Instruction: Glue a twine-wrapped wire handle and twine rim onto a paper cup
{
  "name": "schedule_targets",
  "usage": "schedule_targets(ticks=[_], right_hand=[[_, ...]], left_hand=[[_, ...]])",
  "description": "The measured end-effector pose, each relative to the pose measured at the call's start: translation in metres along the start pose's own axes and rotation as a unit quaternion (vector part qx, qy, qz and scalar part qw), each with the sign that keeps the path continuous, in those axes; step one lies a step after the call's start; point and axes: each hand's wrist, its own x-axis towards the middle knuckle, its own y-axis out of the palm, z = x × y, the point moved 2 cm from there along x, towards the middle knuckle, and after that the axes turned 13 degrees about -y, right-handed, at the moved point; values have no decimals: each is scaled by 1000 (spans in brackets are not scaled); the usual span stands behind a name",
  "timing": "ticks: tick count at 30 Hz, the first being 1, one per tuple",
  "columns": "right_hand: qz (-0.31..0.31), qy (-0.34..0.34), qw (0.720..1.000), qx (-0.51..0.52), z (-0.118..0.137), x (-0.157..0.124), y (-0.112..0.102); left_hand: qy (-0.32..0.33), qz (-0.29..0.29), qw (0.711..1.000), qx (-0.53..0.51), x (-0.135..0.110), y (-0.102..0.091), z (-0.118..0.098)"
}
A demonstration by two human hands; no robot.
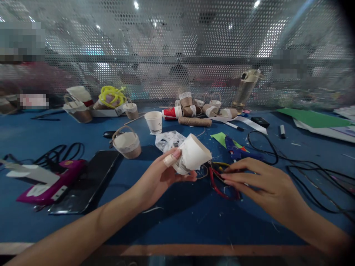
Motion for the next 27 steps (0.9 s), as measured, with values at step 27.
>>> schedule_targets(ticks=[27], right_hand=[[237,94,955,-152,-11,6,21]], left_hand=[[-25,50,998,7,2,3,5]])
